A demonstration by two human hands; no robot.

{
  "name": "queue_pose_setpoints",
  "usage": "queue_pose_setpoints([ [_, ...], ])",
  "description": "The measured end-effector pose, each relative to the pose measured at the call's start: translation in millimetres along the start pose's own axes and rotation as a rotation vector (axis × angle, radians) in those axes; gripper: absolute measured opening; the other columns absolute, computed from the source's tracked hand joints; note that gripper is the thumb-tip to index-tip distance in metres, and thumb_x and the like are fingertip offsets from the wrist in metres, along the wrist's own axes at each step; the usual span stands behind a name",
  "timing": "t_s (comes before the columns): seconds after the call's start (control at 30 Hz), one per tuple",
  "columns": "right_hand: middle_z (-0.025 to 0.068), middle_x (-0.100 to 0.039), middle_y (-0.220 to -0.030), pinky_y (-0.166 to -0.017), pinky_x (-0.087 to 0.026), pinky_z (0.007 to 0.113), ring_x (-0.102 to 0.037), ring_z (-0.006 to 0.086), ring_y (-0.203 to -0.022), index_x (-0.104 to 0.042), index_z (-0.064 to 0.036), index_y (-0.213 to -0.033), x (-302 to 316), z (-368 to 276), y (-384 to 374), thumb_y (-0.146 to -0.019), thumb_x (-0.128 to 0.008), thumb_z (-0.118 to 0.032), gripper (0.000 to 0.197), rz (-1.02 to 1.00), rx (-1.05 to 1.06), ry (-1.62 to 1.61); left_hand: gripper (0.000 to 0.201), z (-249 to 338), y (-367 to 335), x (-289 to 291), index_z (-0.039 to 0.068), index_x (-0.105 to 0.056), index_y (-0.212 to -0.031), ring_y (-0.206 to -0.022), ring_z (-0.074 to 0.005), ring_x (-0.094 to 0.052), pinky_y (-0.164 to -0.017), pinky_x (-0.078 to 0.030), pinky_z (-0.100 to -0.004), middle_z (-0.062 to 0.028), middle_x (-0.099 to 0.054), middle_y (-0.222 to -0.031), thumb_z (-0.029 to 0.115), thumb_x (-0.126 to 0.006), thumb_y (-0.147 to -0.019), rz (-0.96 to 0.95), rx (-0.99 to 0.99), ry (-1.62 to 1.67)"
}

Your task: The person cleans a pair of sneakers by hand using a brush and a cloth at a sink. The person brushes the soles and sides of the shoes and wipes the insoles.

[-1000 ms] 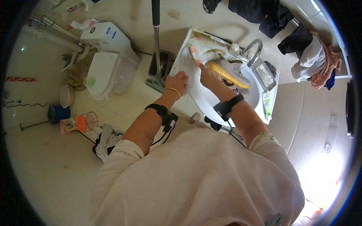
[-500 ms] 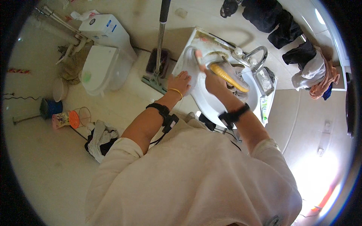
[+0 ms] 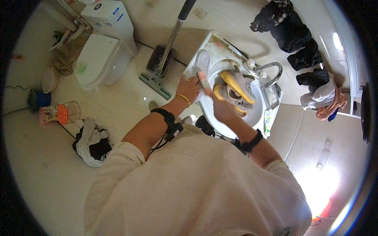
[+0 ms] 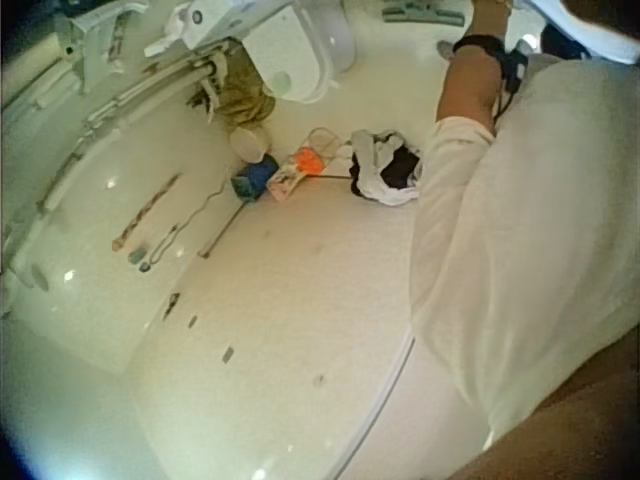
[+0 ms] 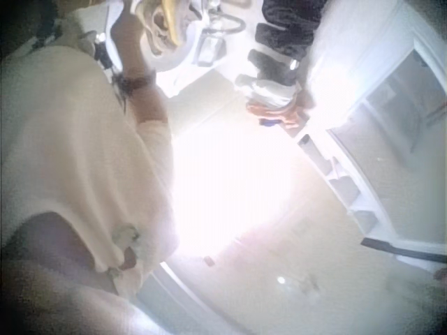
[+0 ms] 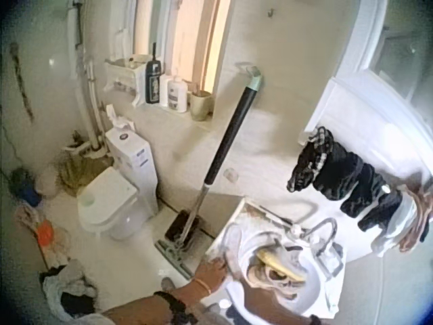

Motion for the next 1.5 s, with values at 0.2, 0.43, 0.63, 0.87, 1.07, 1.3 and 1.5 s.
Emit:
queue_pose_setpoints([
  [0.2, 0.0172, -0.062, -0.069, -0.053, -0.05, 0.048, -0.063, 0.035, -0.062, -0.034, -0.0119, -0.134, 3.4, 25.2, -70.1, -0.085, -0.043, -0.009, 0.05, 0.024, -0.138, -0.004, 0.035, 4.3, -2.9, 0.2, 0.008, -0.058, -0.105, -0.115, -0.0208, -0.045, -0.1, -0.024, -0.055, -0.0084, -0.051, -0.115, 0.032, -0.055, -0.08, 0.018, -0.052, -0.055],
  [0.43, 0.0186, -0.063, -0.071, -0.054, -0.049, 0.046, -0.063, 0.0343, -0.063, -0.031, -0.0131, -0.136, 13.8, -9.8, 1.9, -0.084, -0.041, -0.007, 0.053, -0.221, -0.013, -0.01, 0.039, -5.1, 8.9, 5.7, 0.01, -0.054, -0.12, -0.124, -0.0133, -0.04, -0.104, -0.02, -0.0511, -0.0018, -0.048, -0.128, 0.03, -0.048, -0.087, -0.155, -0.033, -0.041],
  [0.63, 0.0172, -0.061, -0.064, -0.047, -0.048, 0.045, -0.063, 0.0309, -0.058, -0.018, -0.0118, -0.141, 5.5, 20.6, -78.4, -0.081, -0.046, -0.006, 0.066, 0.016, -0.103, 0.112, 0.037, -1.7, 4.9, 8.3, 0.012, -0.056, -0.118, -0.123, -0.0125, -0.04, -0.103, -0.02, -0.0536, -0.0016, -0.048, -0.128, 0.03, -0.048, -0.087, -0.143, -0.076, -0.038],
  [0.87, 0.0202, -0.06, -0.065, -0.05, -0.048, 0.046, -0.063, 0.0334, -0.06, -0.02, -0.0199, -0.142, 32.0, -19.3, -15.9, -0.081, -0.044, -0.006, 0.067, -0.057, 0.05, 0.054, 0.035, -9.5, 9.1, 5.9, 0.013, -0.058, -0.116, -0.123, -0.0119, -0.041, -0.101, -0.021, -0.0562, -0.0013, -0.048, -0.13, 0.029, -0.044, -0.088, -0.228, -0.012, 0.034],
  [1.07, 0.014, -0.064, -0.067, -0.046, -0.05, 0.038, -0.064, 0.0268, -0.057, -0.029, -0.0051, -0.135, 8.8, 19.2, -79.5, -0.084, -0.047, -0.011, 0.055, 0.019, -0.048, 0.201, 0.04, -4.9, 5.1, 7.8, 0.01, -0.054, -0.118, -0.123, -0.0143, -0.04, -0.1, -0.022, -0.0576, -0.0026, -0.045, -0.132, 0.031, -0.05, -0.084, -0.175, -0.062, -0.011],
  [1.3, 0.0162, -0.06, -0.065, -0.046, -0.048, 0.045, -0.061, 0.0304, -0.053, -0.02, -0.0104, -0.14, 11.4, -0.2, -30.1, -0.081, -0.044, -0.007, 0.064, 0.107, 0.081, 0.201, 0.033, -4.7, 9.7, 9.1, 0.013, -0.058, -0.116, -0.122, -0.0102, -0.041, -0.098, -0.024, -0.0545, -0.0004, -0.049, -0.128, 0.026, -0.044, -0.088, -0.159, -0.025, 0.017],
  [1.5, 0.0162, -0.064, -0.071, -0.049, -0.051, 0.042, -0.064, 0.0306, -0.058, -0.029, -0.0072, -0.133, 32.5, 1.3, -65.4, -0.085, -0.046, -0.012, 0.052, -0.002, -0.148, 0.087, 0.038, -7.3, 6.6, 4.5, 0.01, -0.053, -0.116, -0.123, -0.0151, -0.041, -0.099, -0.023, -0.0576, -0.0029, -0.046, -0.131, 0.031, -0.051, -0.084, -0.171, -0.067, -0.02],
])
Point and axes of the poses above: each hand's wrist, its own y-axis away from the middle knuckle, its own x-axis out of the back of the hand, z = x × y, the point moved 3 cm from there along -y, towards the middle knuckle
